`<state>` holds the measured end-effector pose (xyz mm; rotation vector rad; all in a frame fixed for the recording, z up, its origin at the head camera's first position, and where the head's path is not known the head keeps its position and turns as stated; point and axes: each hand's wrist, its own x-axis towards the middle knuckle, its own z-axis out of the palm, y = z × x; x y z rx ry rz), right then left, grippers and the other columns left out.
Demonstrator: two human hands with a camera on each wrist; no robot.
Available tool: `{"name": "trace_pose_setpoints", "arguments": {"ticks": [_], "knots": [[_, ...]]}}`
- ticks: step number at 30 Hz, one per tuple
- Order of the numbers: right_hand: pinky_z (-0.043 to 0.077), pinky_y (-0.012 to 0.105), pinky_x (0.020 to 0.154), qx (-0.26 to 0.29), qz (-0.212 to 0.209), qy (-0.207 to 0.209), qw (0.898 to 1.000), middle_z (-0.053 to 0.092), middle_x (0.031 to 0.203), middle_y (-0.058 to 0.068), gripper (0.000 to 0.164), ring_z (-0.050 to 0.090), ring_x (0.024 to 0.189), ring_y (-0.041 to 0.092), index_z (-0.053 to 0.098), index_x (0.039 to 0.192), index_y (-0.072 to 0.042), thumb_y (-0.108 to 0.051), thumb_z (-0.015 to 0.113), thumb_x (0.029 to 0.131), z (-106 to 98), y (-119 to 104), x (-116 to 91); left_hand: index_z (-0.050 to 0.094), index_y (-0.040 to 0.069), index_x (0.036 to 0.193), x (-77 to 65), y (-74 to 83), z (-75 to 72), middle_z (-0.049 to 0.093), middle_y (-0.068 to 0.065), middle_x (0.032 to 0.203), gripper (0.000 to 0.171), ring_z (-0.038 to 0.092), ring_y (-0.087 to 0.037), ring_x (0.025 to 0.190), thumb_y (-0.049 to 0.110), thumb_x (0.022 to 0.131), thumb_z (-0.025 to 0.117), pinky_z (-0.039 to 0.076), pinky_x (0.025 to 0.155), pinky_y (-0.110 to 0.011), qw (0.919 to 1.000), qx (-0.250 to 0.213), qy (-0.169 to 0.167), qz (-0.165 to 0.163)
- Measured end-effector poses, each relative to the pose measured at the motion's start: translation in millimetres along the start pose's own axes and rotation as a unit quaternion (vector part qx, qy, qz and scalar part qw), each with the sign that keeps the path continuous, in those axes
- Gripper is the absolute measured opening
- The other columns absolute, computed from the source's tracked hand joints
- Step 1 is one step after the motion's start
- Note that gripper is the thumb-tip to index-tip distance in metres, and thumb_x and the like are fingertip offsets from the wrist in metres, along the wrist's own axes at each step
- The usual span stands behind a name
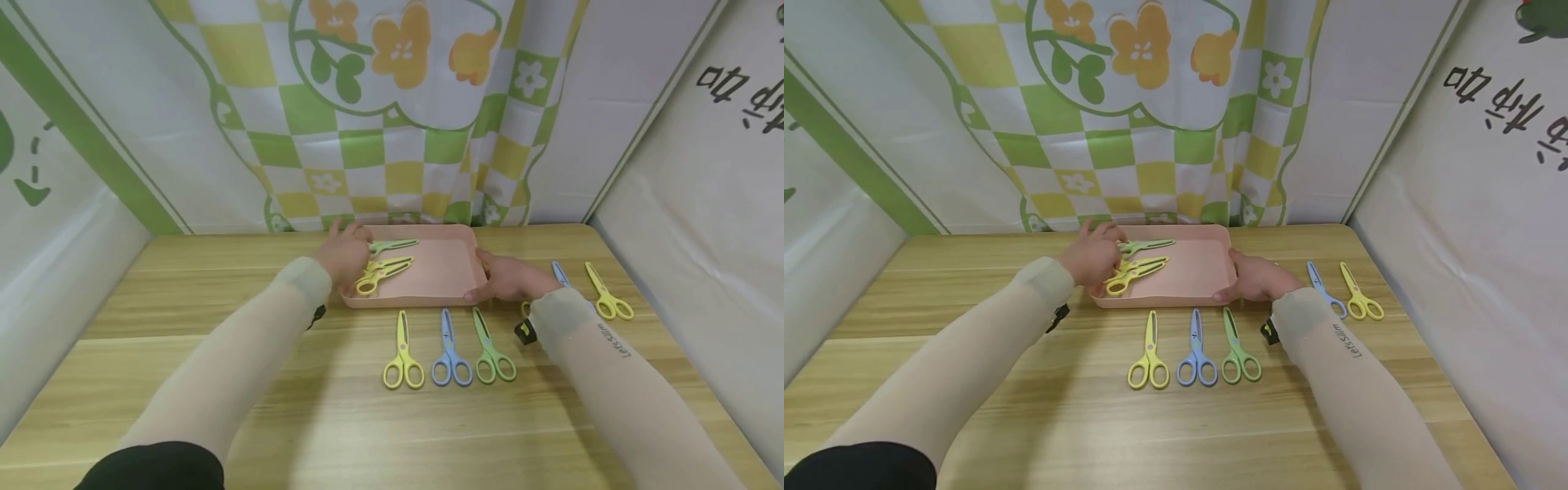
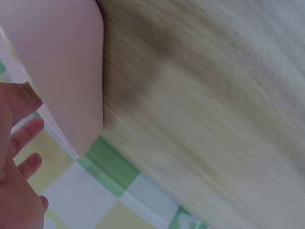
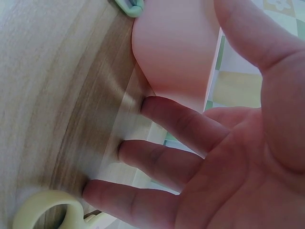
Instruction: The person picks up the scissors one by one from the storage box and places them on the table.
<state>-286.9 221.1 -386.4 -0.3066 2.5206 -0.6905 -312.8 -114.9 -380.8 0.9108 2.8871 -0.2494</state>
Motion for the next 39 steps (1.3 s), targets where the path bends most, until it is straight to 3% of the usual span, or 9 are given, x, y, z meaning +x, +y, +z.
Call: {"name": "trace_pose_setpoints", "arguments": {"ticks": [5, 7, 13, 18, 23, 30, 39], "knots": [[0.018, 0.056, 0.115, -0.005, -0.001, -0.001, 1.000, 0.028, 0.156, 0.028, 0.122, 0.022, 0.144, 0.041, 0.002, 0.160, -0.005, -0.051, 0.081, 0.079, -0.3, 1.0, 0.9, 0.061, 0.022, 0.058, -3.9, -1.0, 1.7, 0.046, -0.008, 0.146, 0.027, 0.018, -0.037, 0.145, 0.019, 0.080, 0.077, -0.007, 0.112, -0.064, 0.9992, -0.029, 0.026, -0.007], [0.018, 0.055, 0.115, -0.007, -0.001, 0.000, 1.000, 0.029, 0.155, 0.028, 0.122, 0.023, 0.144, 0.041, 0.002, 0.160, -0.005, -0.051, 0.081, 0.079, -0.2, 0.8, 1.0, 0.061, 0.022, 0.058, -6.4, 0.0, 1.0, 0.046, -0.008, 0.146, 0.028, 0.018, -0.038, 0.145, 0.022, 0.084, 0.074, -0.010, 0.112, -0.063, 0.9986, -0.041, 0.031, -0.009], [0.019, 0.055, 0.115, -0.016, -0.002, 0.006, 1.000, 0.030, 0.154, 0.028, 0.121, 0.025, 0.143, 0.042, 0.003, 0.160, -0.005, -0.050, 0.082, 0.080, 0.2, -1.4, -0.2, 0.061, 0.021, 0.057, -14.9, 3.6, -0.3, 0.049, -0.010, 0.142, 0.026, 0.022, -0.038, 0.142, 0.021, 0.078, 0.077, -0.009, 0.112, -0.063, 0.9965, -0.069, 0.045, -0.014], [0.019, 0.055, 0.115, -0.007, -0.002, 0.002, 1.000, 0.026, 0.157, 0.027, 0.120, 0.022, 0.144, 0.042, 0.003, 0.160, -0.004, -0.048, 0.082, 0.080, -0.4, -4.1, -2.1, 0.061, 0.019, 0.054, -26.9, 5.5, -0.1, 0.051, -0.012, 0.141, 0.028, 0.027, -0.038, 0.139, 0.011, 0.080, 0.067, 0.002, 0.111, -0.067, 0.9918, -0.088, 0.089, -0.024], [0.017, 0.055, 0.115, 0.000, -0.003, -0.001, 1.000, 0.022, 0.159, 0.026, 0.120, 0.019, 0.145, 0.042, 0.003, 0.160, -0.005, -0.048, 0.082, 0.080, -1.2, -6.1, -3.2, 0.060, 0.019, 0.053, -47.1, 8.6, 5.1, 0.046, -0.016, 0.145, 0.025, 0.024, -0.044, 0.140, 0.012, 0.076, 0.065, 0.003, 0.109, -0.070, 0.9867, -0.095, 0.125, -0.044], [0.018, 0.056, 0.115, 0.002, -0.007, 0.001, 1.000, 0.023, 0.158, 0.027, 0.120, 0.020, 0.144, 0.043, 0.003, 0.160, -0.005, -0.047, 0.082, 0.080, -0.2, -5.5, -2.3, 0.052, 0.022, 0.047, -80.0, 17.4, 11.5, 0.047, -0.016, 0.144, 0.029, 0.018, -0.044, 0.142, 0.010, 0.071, 0.063, -0.001, 0.109, -0.069, 0.9827, -0.096, 0.146, -0.060], [0.019, 0.056, 0.114, -0.008, -0.007, 0.010, 1.000, 0.025, 0.157, 0.028, 0.119, 0.023, 0.143, 0.043, 0.004, 0.160, -0.005, -0.048, 0.082, 0.081, 2.0, -1.9, -1.0, 0.053, 0.022, 0.053, -115.4, 38.7, 19.8, 0.051, -0.020, 0.138, 0.025, 0.024, -0.048, 0.139, 0.012, 0.071, 0.068, 0.008, 0.110, -0.068, 0.9782, -0.101, 0.169, -0.065]]}}
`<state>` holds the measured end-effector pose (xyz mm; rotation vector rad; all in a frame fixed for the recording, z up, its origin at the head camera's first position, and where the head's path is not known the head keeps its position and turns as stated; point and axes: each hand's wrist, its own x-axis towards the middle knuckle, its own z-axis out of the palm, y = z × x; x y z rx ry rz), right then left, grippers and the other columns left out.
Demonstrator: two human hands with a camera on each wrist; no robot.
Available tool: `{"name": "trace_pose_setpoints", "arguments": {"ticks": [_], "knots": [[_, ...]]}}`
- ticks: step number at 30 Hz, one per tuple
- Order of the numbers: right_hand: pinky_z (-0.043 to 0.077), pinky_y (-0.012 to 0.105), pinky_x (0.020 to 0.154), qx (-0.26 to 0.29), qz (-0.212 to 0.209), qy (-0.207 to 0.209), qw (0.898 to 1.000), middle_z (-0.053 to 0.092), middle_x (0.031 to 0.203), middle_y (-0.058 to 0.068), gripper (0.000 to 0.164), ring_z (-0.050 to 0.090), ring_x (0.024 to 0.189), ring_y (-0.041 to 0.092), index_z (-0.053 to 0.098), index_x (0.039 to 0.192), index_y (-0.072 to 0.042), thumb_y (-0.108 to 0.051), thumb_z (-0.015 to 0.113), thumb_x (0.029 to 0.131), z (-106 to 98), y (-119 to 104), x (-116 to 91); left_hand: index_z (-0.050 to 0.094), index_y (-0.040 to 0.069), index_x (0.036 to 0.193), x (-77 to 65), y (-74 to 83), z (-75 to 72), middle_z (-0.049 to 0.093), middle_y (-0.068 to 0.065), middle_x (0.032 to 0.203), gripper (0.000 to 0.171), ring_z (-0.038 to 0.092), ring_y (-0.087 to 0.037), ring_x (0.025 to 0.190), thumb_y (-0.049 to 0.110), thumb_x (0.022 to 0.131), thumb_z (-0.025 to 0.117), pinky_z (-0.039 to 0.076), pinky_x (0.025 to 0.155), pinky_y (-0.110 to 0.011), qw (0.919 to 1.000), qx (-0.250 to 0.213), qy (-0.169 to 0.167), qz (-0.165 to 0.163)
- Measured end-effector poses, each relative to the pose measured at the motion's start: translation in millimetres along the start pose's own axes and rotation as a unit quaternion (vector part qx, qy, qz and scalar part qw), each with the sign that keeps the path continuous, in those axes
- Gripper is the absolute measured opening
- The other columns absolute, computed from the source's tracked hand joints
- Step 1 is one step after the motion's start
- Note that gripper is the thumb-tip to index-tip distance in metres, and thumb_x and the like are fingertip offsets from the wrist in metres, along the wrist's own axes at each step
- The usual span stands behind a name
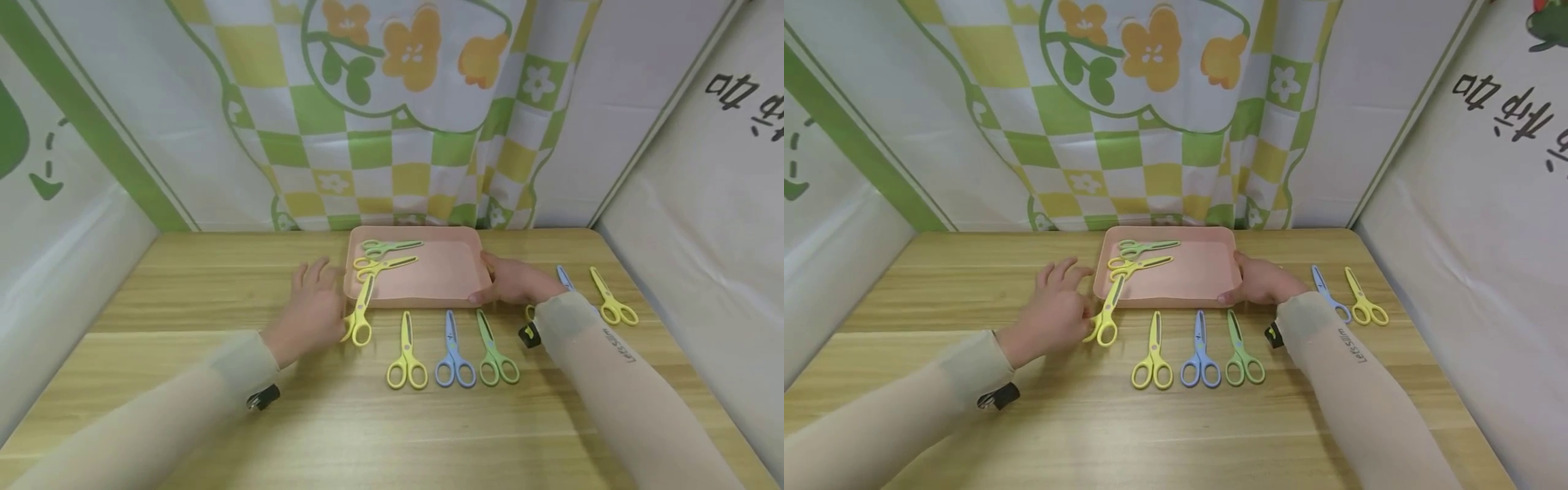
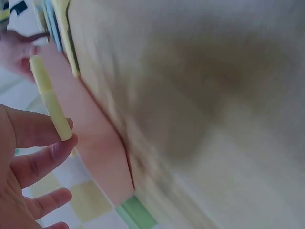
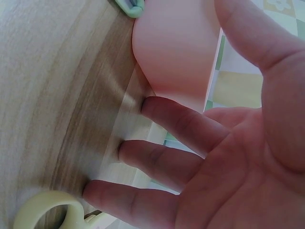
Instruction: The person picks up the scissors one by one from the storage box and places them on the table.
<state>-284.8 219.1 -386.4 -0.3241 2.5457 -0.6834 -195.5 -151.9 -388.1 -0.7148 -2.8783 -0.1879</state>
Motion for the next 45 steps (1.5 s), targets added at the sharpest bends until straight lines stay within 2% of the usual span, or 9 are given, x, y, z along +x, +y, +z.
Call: {"name": "trace_pose_setpoints", "arguments": {"ticks": [5, 12, 19, 22, 25, 29, 35, 38, 45], "knots": [[0.019, 0.056, 0.114, 0.003, 0.002, 0.000, 1.000, 0.025, 0.157, 0.028, 0.119, 0.022, 0.143, 0.043, 0.004, 0.160, -0.004, -0.046, 0.082, 0.081, -0.7, -1.4, -2.4, 0.047, 0.024, 0.050, -18.5, 6.5, 1.4, 0.050, -0.019, 0.139, 0.029, 0.026, -0.047, 0.138, 0.011, 0.067, 0.066, 0.011, 0.110, -0.066, 0.9993, 0.003, 0.011, 0.036], [0.018, 0.056, 0.114, -0.001, -0.001, 0.000, 1.000, 0.024, 0.157, 0.028, 0.118, 0.022, 0.143, 0.044, 0.004, 0.160, -0.003, -0.046, 0.081, 0.081, -0.8, -4.0, -3.9, 0.054, 0.025, 0.049, -40.3, 18.2, -7.5, 0.050, -0.016, 0.138, 0.025, 0.026, -0.046, 0.138, 0.013, 0.068, 0.067, 0.010, 0.110, -0.066, 0.9972, 0.003, 0.014, 0.074], [0.019, 0.057, 0.114, -0.011, 0.000, 0.001, 1.000, 0.024, 0.157, 0.028, 0.117, 0.023, 0.143, 0.044, 0.004, 0.160, -0.003, -0.047, 0.080, 0.082, -1.0, -4.4, -4.7, 0.043, 0.025, 0.045, -54.3, 22.9, -2.0, 0.053, -0.016, 0.133, 0.031, 0.031, -0.047, 0.136, 0.008, 0.065, 0.061, 0.014, 0.109, -0.065, 0.9976, 0.014, -0.001, 0.068], [0.020, 0.058, 0.114, -0.021, 0.006, -0.002, 1.000, 0.026, 0.157, 0.028, 0.117, 0.024, 0.143, 0.045, 0.004, 0.160, -0.004, -0.049, 0.079, 0.082, -1.1, -5.0, -5.1, 0.042, 0.024, 0.046, -55.7, 23.6, 0.9, 0.056, -0.016, 0.129, 0.031, 0.033, -0.048, 0.135, 0.008, 0.065, 0.060, 0.016, 0.109, -0.066, 0.9980, 0.025, -0.017, 0.056], [0.020, 0.058, 0.113, -0.027, 0.009, -0.005, 1.000, 0.026, 0.156, 0.028, 0.117, 0.024, 0.142, 0.045, 0.004, 0.160, -0.005, -0.051, 0.078, 0.082, -1.3, -5.9, -5.4, 0.050, 0.020, 0.052, -55.4, 24.5, 2.5, 0.058, -0.017, 0.126, 0.024, 0.035, -0.049, 0.133, 0.011, 0.071, 0.062, 0.018, 0.108, -0.067, 0.9972, 0.040, -0.033, 0.054], [0.020, 0.057, 0.114, -0.021, 0.003, -0.004, 1.000, 0.025, 0.157, 0.028, 0.117, 0.023, 0.143, 0.044, 0.004, 0.160, -0.004, -0.050, 0.079, 0.083, -1.4, -4.8, -4.1, 0.070, 0.015, 0.076, -52.3, 23.5, 1.3, 0.059, -0.015, 0.127, 0.010, 0.038, -0.047, 0.131, 0.025, 0.079, 0.069, 0.022, 0.106, -0.067, 0.9937, 0.051, -0.051, 0.086], [0.019, 0.055, 0.115, -0.007, -0.005, -0.003, 1.000, 0.024, 0.157, 0.028, 0.117, 0.022, 0.143, 0.043, 0.004, 0.160, -0.003, -0.048, 0.080, 0.082, -1.2, -2.0, -2.9, 0.073, 0.013, 0.114, -46.4, 19.6, -4.0, 0.058, -0.007, 0.137, 0.047, 0.035, -0.044, 0.136, 0.043, 0.079, 0.079, 0.018, 0.108, -0.067, 0.9800, 0.038, -0.127, 0.148], [0.018, 0.056, 0.115, -0.006, -0.008, -0.003, 1.000, 0.024, 0.157, 0.028, 0.119, 0.021, 0.144, 0.044, 0.003, 0.159, -0.003, -0.049, 0.080, 0.082, -1.6, -1.4, -2.5, 0.072, 0.012, 0.116, -44.0, 18.9, -2.5, 0.060, -0.006, 0.136, 0.050, 0.036, -0.043, 0.137, 0.046, 0.080, 0.078, 0.016, 0.108, -0.069, 0.9763, 0.035, -0.148, 0.153], [0.018, 0.056, 0.115, 0.000, -0.006, -0.003, 1.000, 0.026, 0.157, 0.027, 0.118, 0.022, 0.144, 0.042, 0.004, 0.160, -0.004, -0.046, 0.081, 0.082, -1.9, -2.3, -3.7, 0.072, 0.013, 0.119, -37.8, 19.1, 3.9, 0.059, -0.004, 0.136, 0.052, 0.036, -0.040, 0.138, 0.047, 0.081, 0.077, 0.017, 0.108, -0.068, 0.9770, 0.035, -0.158, 0.138]]}}
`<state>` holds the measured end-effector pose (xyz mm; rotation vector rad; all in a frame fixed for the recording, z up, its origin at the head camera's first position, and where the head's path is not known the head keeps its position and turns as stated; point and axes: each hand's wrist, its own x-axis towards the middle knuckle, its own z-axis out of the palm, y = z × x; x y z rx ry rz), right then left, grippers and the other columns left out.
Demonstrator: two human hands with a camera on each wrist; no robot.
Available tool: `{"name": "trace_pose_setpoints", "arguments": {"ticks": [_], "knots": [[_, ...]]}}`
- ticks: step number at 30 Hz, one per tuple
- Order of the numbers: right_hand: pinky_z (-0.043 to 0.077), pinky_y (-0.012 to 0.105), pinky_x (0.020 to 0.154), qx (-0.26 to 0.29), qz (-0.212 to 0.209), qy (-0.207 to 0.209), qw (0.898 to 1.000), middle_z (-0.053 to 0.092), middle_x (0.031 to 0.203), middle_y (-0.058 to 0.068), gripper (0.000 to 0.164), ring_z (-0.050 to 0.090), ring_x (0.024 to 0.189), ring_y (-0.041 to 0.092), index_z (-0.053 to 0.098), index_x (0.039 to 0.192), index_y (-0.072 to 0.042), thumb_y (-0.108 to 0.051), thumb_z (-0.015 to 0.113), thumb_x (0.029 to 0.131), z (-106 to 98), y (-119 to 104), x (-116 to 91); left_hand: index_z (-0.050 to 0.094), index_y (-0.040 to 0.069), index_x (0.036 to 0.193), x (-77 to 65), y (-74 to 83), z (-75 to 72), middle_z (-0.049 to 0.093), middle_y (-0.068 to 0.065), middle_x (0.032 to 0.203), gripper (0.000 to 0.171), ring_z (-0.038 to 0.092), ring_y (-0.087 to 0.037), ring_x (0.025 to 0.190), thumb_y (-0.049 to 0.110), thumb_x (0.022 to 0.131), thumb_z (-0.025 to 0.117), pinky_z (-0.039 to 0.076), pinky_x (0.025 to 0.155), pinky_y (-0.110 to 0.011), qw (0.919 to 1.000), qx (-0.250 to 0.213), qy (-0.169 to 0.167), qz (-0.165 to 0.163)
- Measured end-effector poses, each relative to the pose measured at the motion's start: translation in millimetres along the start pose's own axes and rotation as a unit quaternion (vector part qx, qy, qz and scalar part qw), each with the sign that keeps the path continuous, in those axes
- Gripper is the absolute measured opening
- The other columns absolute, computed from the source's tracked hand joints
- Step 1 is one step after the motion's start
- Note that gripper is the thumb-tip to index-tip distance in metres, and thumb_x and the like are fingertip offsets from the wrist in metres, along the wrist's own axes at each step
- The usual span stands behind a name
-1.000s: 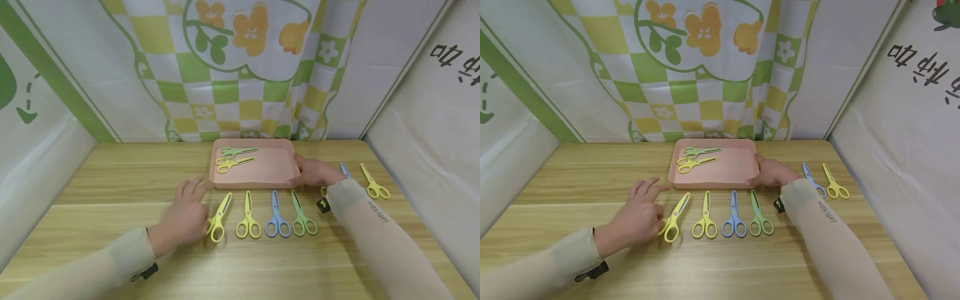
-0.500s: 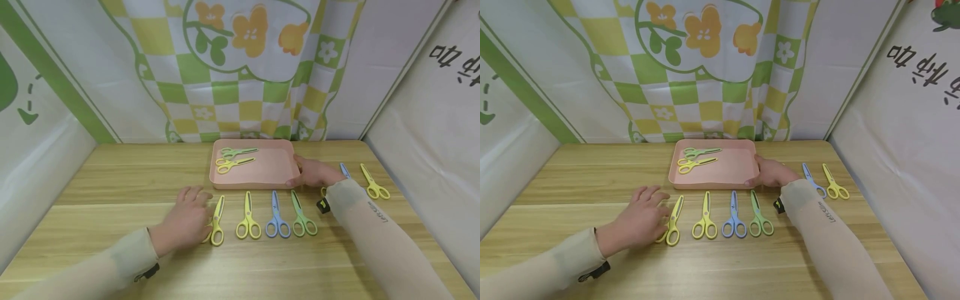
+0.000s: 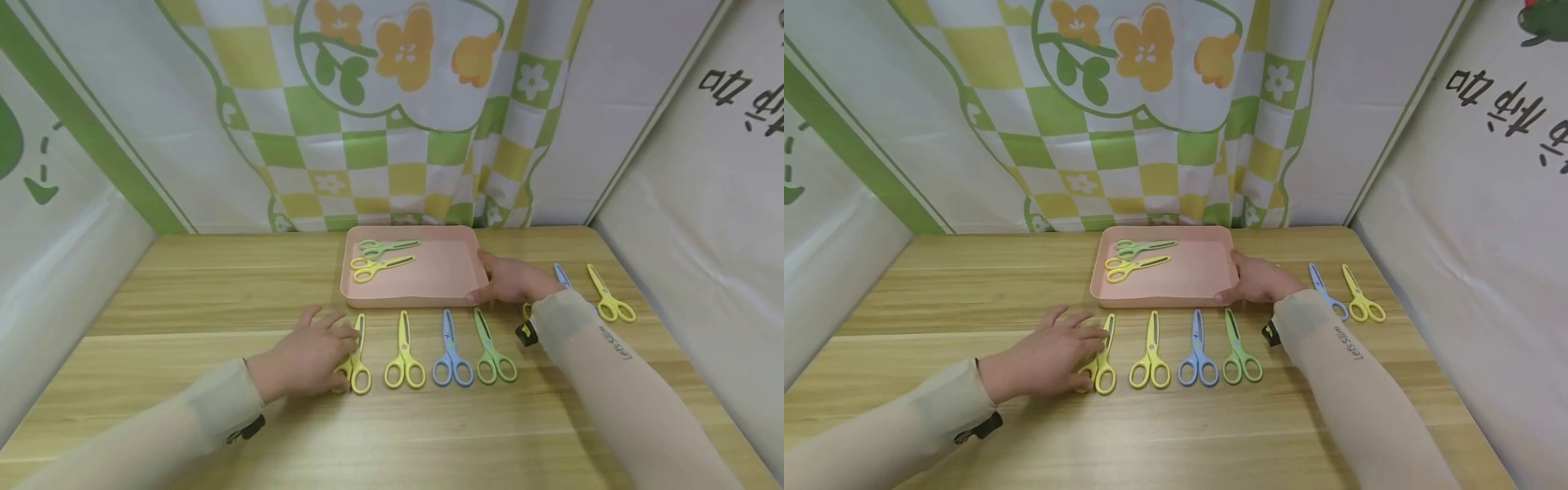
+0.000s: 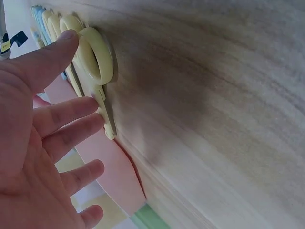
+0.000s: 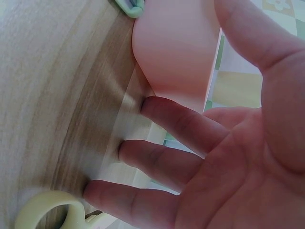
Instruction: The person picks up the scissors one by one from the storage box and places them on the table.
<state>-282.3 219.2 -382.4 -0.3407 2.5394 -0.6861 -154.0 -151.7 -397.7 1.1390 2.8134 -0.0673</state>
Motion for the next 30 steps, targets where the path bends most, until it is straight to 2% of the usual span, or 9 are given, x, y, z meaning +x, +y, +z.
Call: {"name": "trace_pose_setpoints", "arguments": {"ticks": [5, 11, 15, 17, 20, 23, 26, 30], "knots": [[0.018, 0.056, 0.115, -0.012, 0.003, 0.000, 1.000, 0.025, 0.157, 0.027, 0.118, 0.022, 0.144, 0.043, 0.005, 0.160, -0.004, -0.049, 0.080, 0.082, 0.0, 0.2, 0.4, 0.071, 0.013, 0.121, 2.6, -1.5, -1.2, 0.059, -0.002, 0.137, 0.052, 0.038, -0.039, 0.137, 0.046, 0.081, 0.077, 0.016, 0.108, -0.069, 0.9999, 0.002, -0.011, -0.011], [0.017, 0.055, 0.115, -0.001, -0.003, 0.000, 1.000, 0.024, 0.158, 0.027, 0.118, 0.020, 0.145, 0.042, 0.004, 0.160, -0.004, -0.048, 0.081, 0.081, -1.0, 1.4, 3.3, 0.070, 0.013, 0.123, 3.0, -2.3, -5.2, 0.058, -0.003, 0.138, 0.052, 0.038, -0.039, 0.138, 0.046, 0.083, 0.076, 0.012, 0.109, -0.069, 0.9998, -0.004, -0.017, -0.011], [0.017, 0.056, 0.115, 0.001, 0.000, 0.000, 1.000, 0.024, 0.158, 0.027, 0.119, 0.020, 0.144, 0.042, 0.004, 0.160, -0.005, -0.048, 0.081, 0.081, -0.8, 1.2, 3.7, 0.067, 0.011, 0.127, 6.2, -5.2, -14.0, 0.059, -0.005, 0.137, 0.054, 0.039, -0.038, 0.137, 0.048, 0.089, 0.070, 0.013, 0.109, -0.070, 0.9999, -0.012, 0.008, -0.002], [0.017, 0.056, 0.115, -0.002, 0.000, 0.001, 1.000, 0.024, 0.158, 0.026, 0.119, 0.020, 0.144, 0.042, 0.005, 0.160, -0.005, -0.048, 0.081, 0.081, -0.3, 1.6, 3.7, 0.063, 0.009, 0.132, 11.0, -9.6, -21.0, 0.057, -0.006, 0.140, 0.057, 0.036, -0.037, 0.139, 0.051, 0.093, 0.064, 0.012, 0.109, -0.070, 0.9995, -0.019, 0.024, -0.002], [0.017, 0.056, 0.115, -0.005, 0.000, 0.003, 1.000, 0.024, 0.158, 0.026, 0.119, 0.021, 0.144, 0.042, 0.005, 0.160, -0.004, -0.048, 0.082, 0.080, 0.3, 3.0, 3.8, 0.058, 0.006, 0.139, 24.2, -22.7, -28.5, 0.051, -0.008, 0.146, 0.064, 0.027, -0.035, 0.145, 0.055, 0.099, 0.053, 0.008, 0.111, -0.068, 0.9986, -0.031, 0.042, -0.007], [0.017, 0.055, 0.115, -0.010, -0.001, 0.004, 1.000, 0.024, 0.158, 0.026, 0.118, 0.021, 0.144, 0.042, 0.005, 0.160, -0.003, -0.049, 0.081, 0.081, 0.5, 4.7, 3.6, 0.051, 0.006, 0.146, 43.2, -42.1, -28.9, 0.042, -0.009, 0.153, 0.070, 0.017, -0.032, 0.148, 0.059, 0.101, 0.043, 0.003, 0.112, -0.066, 0.9988, -0.025, 0.040, -0.012], [0.017, 0.055, 0.115, -0.010, -0.002, 0.006, 1.000, 0.024, 0.158, 0.027, 0.119, 0.021, 0.144, 0.042, 0.004, 0.159, -0.003, -0.049, 0.080, 0.081, 0.4, 5.5, 3.1, 0.049, 0.011, 0.149, 64.1, -61.3, -24.0, 0.038, -0.009, 0.156, 0.068, 0.010, -0.034, 0.149, 0.059, 0.103, 0.035, 0.000, 0.112, -0.067, 0.9996, -0.007, 0.014, -0.025], [0.017, 0.055, 0.115, -0.005, -0.004, 0.004, 1.000, 0.025, 0.157, 0.027, 0.119, 0.022, 0.144, 0.042, 0.004, 0.160, -0.003, -0.049, 0.081, 0.081, 0.7, 4.2, 2.8, 0.050, 0.022, 0.149, 84.2, -78.3, -19.9, 0.034, -0.008, 0.158, 0.068, 0.005, -0.038, 0.149, 0.064, 0.102, 0.026, -0.007, 0.110, -0.067, 0.9966, -0.002, -0.045, -0.069]]}}
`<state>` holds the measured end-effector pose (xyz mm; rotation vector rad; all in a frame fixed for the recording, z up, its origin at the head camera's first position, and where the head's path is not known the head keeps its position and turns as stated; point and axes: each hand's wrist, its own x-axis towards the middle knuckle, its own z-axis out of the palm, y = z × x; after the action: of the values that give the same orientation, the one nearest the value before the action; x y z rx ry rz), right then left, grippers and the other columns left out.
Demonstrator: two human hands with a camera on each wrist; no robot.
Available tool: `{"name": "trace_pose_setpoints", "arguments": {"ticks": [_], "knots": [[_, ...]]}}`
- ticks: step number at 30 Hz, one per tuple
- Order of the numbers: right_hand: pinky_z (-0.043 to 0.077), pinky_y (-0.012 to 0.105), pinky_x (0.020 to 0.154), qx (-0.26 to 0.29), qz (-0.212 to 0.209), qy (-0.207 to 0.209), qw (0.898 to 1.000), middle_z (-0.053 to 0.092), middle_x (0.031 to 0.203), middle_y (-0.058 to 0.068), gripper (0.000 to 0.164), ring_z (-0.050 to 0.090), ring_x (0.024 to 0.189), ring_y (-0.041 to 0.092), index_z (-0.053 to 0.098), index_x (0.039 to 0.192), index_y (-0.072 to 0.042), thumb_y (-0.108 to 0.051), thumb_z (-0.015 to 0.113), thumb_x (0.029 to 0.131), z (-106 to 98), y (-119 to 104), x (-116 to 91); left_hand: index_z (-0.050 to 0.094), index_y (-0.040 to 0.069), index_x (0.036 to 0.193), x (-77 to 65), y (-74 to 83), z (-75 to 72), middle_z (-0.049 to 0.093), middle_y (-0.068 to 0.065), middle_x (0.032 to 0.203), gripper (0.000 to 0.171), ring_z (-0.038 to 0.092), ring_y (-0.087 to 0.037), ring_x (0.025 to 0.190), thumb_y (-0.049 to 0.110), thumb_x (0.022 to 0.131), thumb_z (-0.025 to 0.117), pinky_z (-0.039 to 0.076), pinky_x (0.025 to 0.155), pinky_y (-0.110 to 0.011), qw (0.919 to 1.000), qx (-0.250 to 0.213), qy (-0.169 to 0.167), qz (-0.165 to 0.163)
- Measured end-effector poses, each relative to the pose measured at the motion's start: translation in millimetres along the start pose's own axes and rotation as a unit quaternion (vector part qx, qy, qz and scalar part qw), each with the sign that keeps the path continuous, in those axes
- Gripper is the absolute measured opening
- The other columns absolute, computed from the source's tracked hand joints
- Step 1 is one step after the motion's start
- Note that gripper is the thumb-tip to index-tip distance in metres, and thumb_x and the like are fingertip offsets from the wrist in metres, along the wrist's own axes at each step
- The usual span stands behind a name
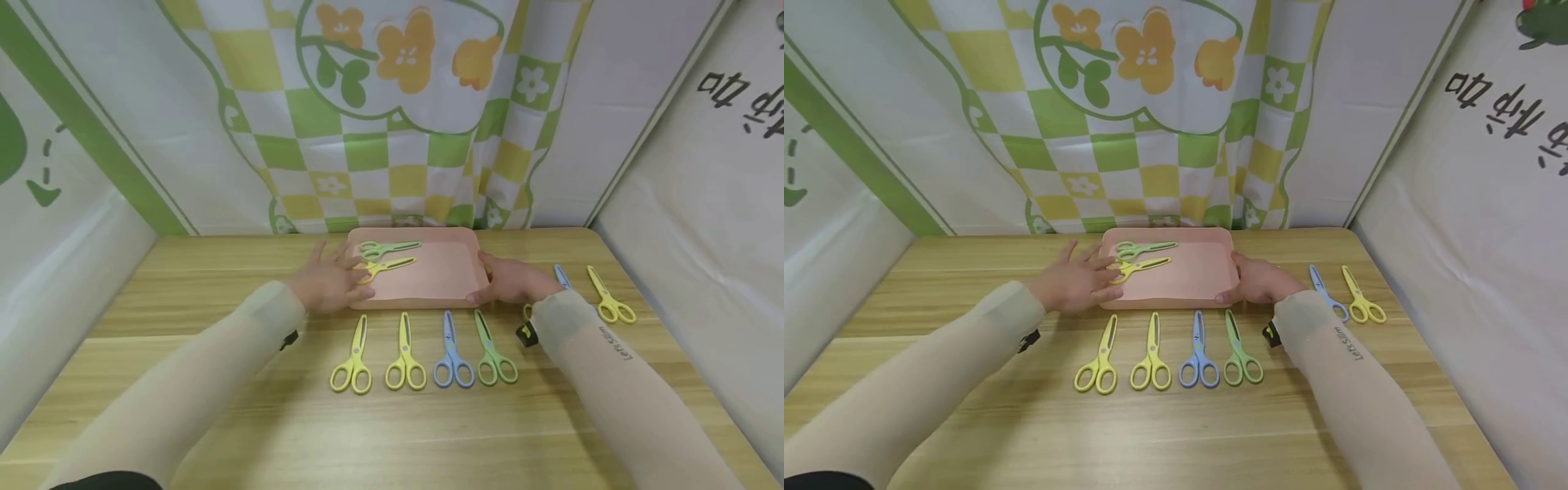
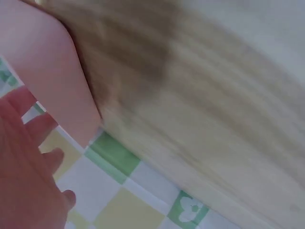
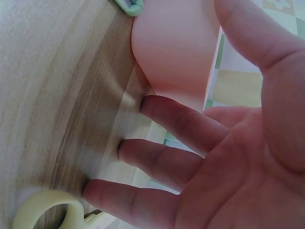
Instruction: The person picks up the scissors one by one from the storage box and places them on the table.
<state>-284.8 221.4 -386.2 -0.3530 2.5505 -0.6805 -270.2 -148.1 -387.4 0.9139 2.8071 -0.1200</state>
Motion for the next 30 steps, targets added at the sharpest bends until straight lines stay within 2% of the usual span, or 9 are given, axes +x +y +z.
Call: {"name": "trace_pose_setpoints", "arguments": {"ticks": [3, 6, 11, 16, 22, 24, 26, 29, 30], "knots": [[0.017, 0.056, 0.115, 0.004, -0.002, -0.004, 1.000, 0.027, 0.157, 0.027, 0.119, 0.023, 0.143, 0.042, 0.004, 0.160, -0.004, -0.048, 0.081, 0.081, 0.5, -0.5, 0.1, 0.052, 0.026, 0.147, 9.7, -3.8, -0.8, 0.034, -0.005, 0.158, 0.072, 0.001, -0.038, 0.149, 0.070, 0.099, 0.022, -0.012, 0.110, -0.065, 0.9986, -0.014, -0.044, -0.028], [0.019, 0.056, 0.115, -0.003, -0.004, -0.003, 1.000, 0.027, 0.156, 0.027, 0.118, 0.024, 0.143, 0.042, 0.005, 0.160, -0.005, -0.049, 0.081, 0.081, 0.9, 0.0, 0.9, 0.055, 0.027, 0.145, 15.0, -1.9, -1.5, 0.036, -0.004, 0.156, 0.078, -0.002, -0.040, 0.148, 0.076, 0.096, 0.020, -0.015, 0.109, -0.065, 0.9972, -0.019, -0.065, -0.031], [0.020, 0.057, 0.114, -0.008, -0.010, 0.001, 1.000, 0.028, 0.157, 0.026, 0.118, 0.025, 0.143, 0.043, 0.006, 0.160, -0.005, -0.049, 0.081, 0.081, 0.6, 0.0, 0.7, 0.059, 0.026, 0.142, 14.5, 10.0, -2.9, 0.041, -0.005, 0.154, 0.079, 0.003, -0.043, 0.148, 0.077, 0.095, 0.021, -0.013, 0.109, -0.065, 0.9978, -0.012, -0.064, -0.014], [0.018, 0.056, 0.115, 0.002, -0.006, 0.001, 1.000, 0.026, 0.157, 0.026, 0.118, 0.023, 0.143, 0.042, 0.005, 0.160, -0.004, -0.048, 0.082, 0.080, 0.6, 0.6, 0.7, 0.054, 0.026, 0.146, 13.3, 20.0, -3.6, 0.038, -0.005, 0.156, 0.074, 0.009, -0.042, 0.148, 0.072, 0.098, 0.023, -0.012, 0.110, -0.065, 0.9982, -0.015, -0.057, -0.007], [0.019, 0.057, 0.114, -0.004, 0.002, -0.001, 1.000, 0.030, 0.155, 0.026, 0.119, 0.025, 0.143, 0.043, 0.006, 0.160, -0.006, -0.051, 0.081, 0.080, 2.0, 0.8, 0.2, 0.052, 0.027, 0.147, 14.3, 22.2, -6.2, 0.034, -0.002, 0.158, 0.073, 0.009, -0.040, 0.148, 0.072, 0.098, 0.023, -0.012, 0.109, -0.065, 0.9962, -0.040, -0.078, -0.006], [0.019, 0.057, 0.114, -0.004, 0.002, -0.002, 1.000, 0.030, 0.155, 0.027, 0.119, 0.025, 0.143, 0.043, 0.006, 0.160, -0.005, -0.051, 0.081, 0.080, 2.4, 0.7, 0.4, 0.052, 0.024, 0.148, 18.5, 20.7, -9.6, 0.037, -0.004, 0.157, 0.071, 0.014, -0.040, 0.147, 0.070, 0.099, 0.026, -0.004, 0.110, -0.068, 0.9958, -0.061, -0.068, -0.005], [0.019, 0.056, 0.114, 0.000, 0.000, -0.002, 1.000, 0.029, 0.156, 0.027, 0.119, 0.025, 0.143, 0.042, 0.006, 0.160, -0.005, -0.051, 0.081, 0.080, 2.2, 0.8, 0.7, 0.054, 0.019, 0.146, 23.9, 18.5, -16.3, 0.042, -0.007, 0.154, 0.066, 0.022, -0.038, 0.146, 0.063, 0.101, 0.037, 0.007, 0.110, -0.069, 0.9941, -0.097, -0.047, -0.017], [0.018, 0.056, 0.115, 0.004, -0.002, 0.000, 1.000, 0.026, 0.157, 0.026, 0.118, 0.023, 0.144, 0.042, 0.005, 0.160, -0.005, -0.049, 0.081, 0.081, 1.3, 1.0, 1.0, 0.062, 0.011, 0.137, 32.2, 15.6, -30.6, 0.052, -0.010, 0.145, 0.053, 0.037, -0.038, 0.137, 0.047, 0.098, 0.056, 0.023, 0.106, -0.067, 0.9877, -0.141, -0.004, -0.066], [0.018, 0.056, 0.115, 0.003, -0.003, 0.001, 1.000, 0.026, 0.157, 0.026, 0.118, 0.023, 0.144, 0.042, 0.006, 0.160, -0.005, -0.049, 0.081, 0.081, 0.9, 1.1, 1.0, 0.066, 0.010, 0.132, 34.8, 14.3, -34.9, 0.055, -0.010, 0.140, 0.047, 0.041, -0.038, 0.134, 0.041, 0.097, 0.061, 0.025, 0.105, -0.065, 0.9845, -0.152, 0.006, -0.088]]}}
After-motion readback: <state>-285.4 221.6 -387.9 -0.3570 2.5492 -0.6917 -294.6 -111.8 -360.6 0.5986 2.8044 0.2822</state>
